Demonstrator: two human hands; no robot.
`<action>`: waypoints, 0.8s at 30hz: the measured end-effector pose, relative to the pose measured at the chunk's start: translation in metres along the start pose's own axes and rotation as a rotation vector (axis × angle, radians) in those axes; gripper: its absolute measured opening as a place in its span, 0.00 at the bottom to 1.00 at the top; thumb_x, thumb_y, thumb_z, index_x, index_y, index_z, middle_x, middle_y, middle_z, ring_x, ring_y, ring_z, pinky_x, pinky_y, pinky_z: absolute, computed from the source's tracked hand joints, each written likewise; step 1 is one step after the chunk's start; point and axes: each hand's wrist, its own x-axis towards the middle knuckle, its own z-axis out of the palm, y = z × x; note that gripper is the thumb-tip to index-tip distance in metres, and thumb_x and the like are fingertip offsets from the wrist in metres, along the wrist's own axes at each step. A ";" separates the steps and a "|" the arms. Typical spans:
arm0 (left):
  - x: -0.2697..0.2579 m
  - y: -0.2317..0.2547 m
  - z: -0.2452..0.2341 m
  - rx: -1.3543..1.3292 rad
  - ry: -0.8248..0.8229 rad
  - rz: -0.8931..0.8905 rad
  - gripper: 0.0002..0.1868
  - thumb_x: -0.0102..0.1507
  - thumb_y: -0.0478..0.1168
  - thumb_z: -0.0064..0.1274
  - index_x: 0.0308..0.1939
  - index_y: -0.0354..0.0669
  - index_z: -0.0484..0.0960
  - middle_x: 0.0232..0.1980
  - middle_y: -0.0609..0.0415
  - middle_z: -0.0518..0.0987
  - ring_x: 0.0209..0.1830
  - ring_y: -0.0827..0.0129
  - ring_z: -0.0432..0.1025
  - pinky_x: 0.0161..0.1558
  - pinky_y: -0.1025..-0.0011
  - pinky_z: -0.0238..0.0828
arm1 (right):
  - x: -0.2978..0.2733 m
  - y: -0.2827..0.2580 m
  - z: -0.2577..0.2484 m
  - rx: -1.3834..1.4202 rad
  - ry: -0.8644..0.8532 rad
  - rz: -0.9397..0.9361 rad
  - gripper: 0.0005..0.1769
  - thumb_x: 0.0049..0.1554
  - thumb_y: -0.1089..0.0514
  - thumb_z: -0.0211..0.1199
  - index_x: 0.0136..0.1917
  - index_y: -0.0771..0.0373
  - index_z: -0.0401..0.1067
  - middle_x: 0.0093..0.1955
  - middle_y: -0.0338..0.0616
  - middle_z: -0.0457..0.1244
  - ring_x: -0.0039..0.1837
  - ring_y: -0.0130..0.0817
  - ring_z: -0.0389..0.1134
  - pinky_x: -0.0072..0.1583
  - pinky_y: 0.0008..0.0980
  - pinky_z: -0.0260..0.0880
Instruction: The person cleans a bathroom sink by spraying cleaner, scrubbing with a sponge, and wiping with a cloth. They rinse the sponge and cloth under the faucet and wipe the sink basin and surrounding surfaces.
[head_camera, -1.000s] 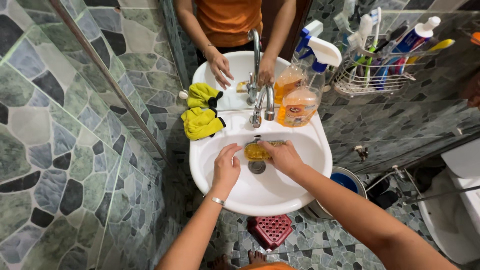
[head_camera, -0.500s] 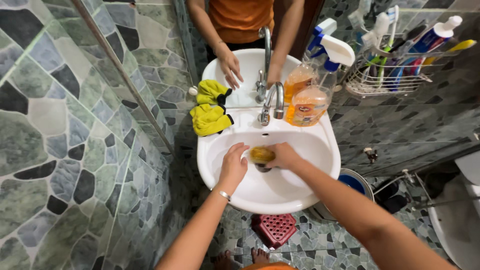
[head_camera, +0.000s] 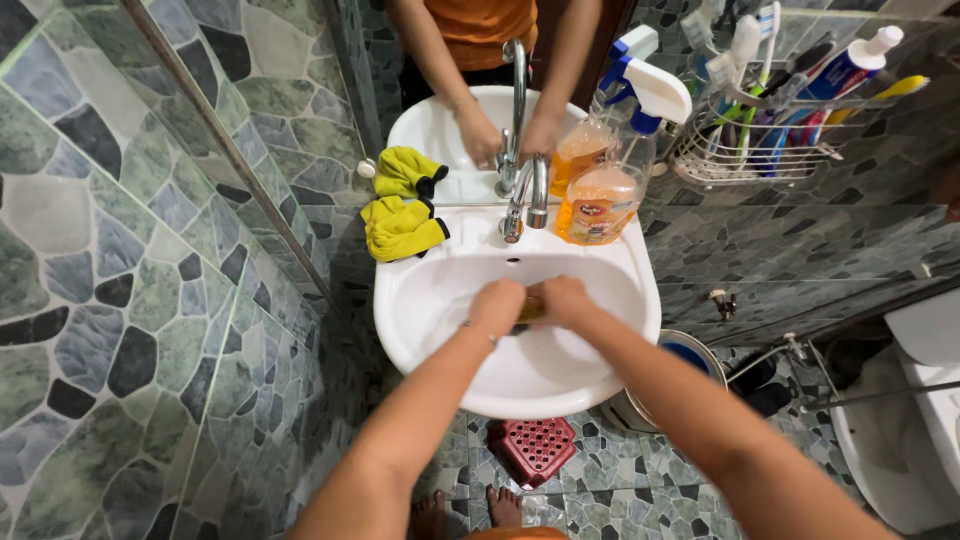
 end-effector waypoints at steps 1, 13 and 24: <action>0.001 -0.010 -0.005 0.076 -0.003 -0.013 0.09 0.60 0.33 0.50 0.34 0.38 0.87 0.39 0.35 0.83 0.42 0.44 0.80 0.45 0.54 0.78 | 0.007 -0.011 0.008 0.026 0.044 0.002 0.33 0.34 0.47 0.82 0.55 0.46 0.80 0.46 0.44 0.72 0.50 0.48 0.72 0.53 0.46 0.71; -0.003 0.016 0.024 0.100 -0.024 0.033 0.08 0.59 0.31 0.52 0.32 0.37 0.88 0.37 0.38 0.84 0.37 0.47 0.81 0.41 0.57 0.80 | 0.009 0.030 -0.002 -0.046 -0.254 -0.126 0.29 0.35 0.42 0.81 0.50 0.48 0.81 0.47 0.42 0.73 0.49 0.45 0.74 0.55 0.41 0.73; -0.036 0.001 0.007 0.049 -0.121 0.098 0.07 0.58 0.35 0.53 0.32 0.37 0.87 0.35 0.36 0.82 0.37 0.45 0.80 0.40 0.55 0.79 | -0.003 0.011 0.013 0.183 -0.364 -0.247 0.31 0.35 0.41 0.81 0.51 0.51 0.80 0.46 0.43 0.73 0.49 0.44 0.75 0.55 0.39 0.74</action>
